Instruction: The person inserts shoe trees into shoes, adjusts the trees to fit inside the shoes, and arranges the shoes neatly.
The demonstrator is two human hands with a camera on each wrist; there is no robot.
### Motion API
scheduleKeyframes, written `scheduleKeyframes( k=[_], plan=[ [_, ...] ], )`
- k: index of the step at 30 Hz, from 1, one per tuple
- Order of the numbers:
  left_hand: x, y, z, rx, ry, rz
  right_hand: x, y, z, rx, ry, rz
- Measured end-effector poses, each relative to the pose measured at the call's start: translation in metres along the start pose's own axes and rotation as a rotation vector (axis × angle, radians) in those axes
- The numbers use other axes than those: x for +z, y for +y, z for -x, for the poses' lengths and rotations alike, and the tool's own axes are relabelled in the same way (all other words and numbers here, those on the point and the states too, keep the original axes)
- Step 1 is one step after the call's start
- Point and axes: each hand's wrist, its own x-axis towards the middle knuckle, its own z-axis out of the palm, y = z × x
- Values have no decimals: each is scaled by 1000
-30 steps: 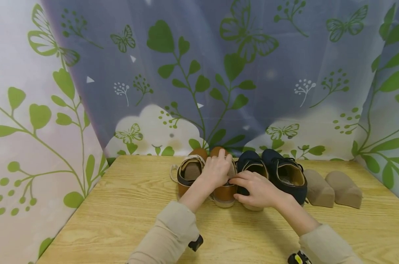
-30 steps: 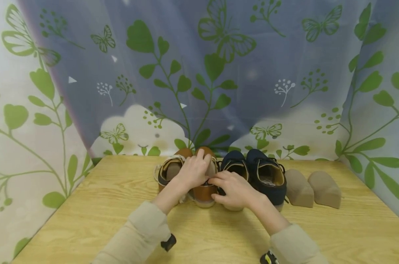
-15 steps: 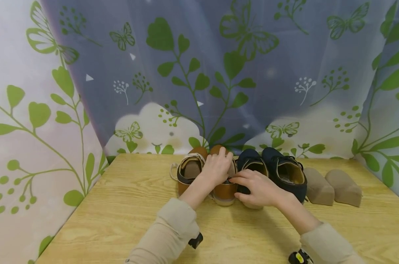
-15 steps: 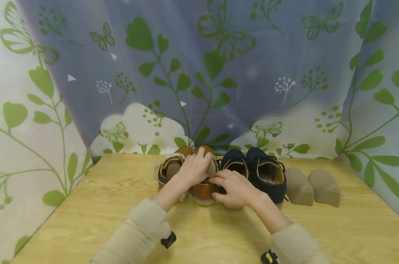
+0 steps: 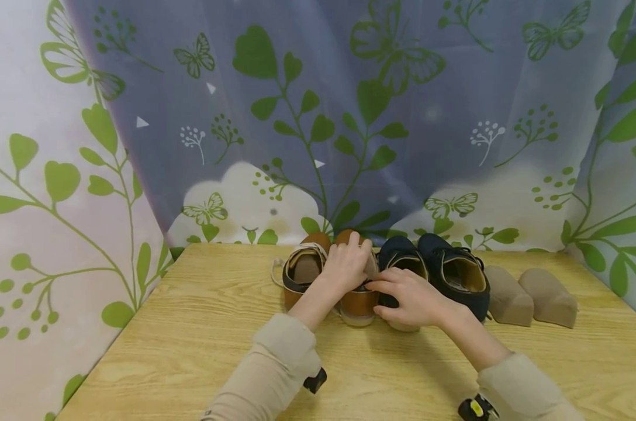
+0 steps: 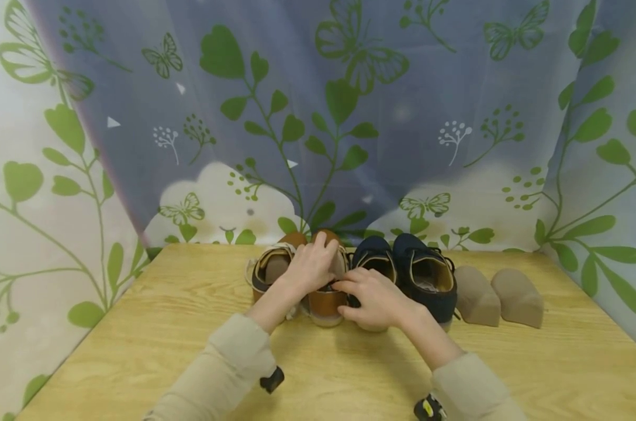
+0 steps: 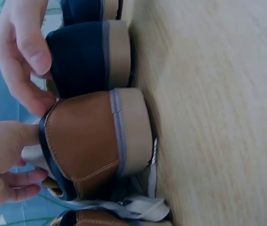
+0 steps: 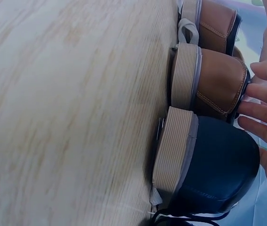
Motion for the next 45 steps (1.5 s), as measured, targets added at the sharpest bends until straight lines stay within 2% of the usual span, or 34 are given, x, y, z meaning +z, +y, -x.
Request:
scheduleKeyframes(
  k=[7,16,20,23,30,37,45],
  plan=[
    [-1,-7,-3,32,-50,93,0,0,0,-2,-4,5],
    [-15,-17,-8,83,-181,225,1,1,0,2,-8,-13],
    [-18,-22,-8,101,-211,272,1,1,1,6,-11,-17],
    [-16,-22,-7,121,-208,232,1,1,1,11,-16,-20],
    [-7,-14,-8,132,-152,36,0,0,1,11,-20,-19],
    [-5,-9,-7,110,-167,-14,0,1,1,1,-15,-18],
    [-2,-7,-6,117,-134,-48,-1,0,1,1,-16,-19]
  ],
)
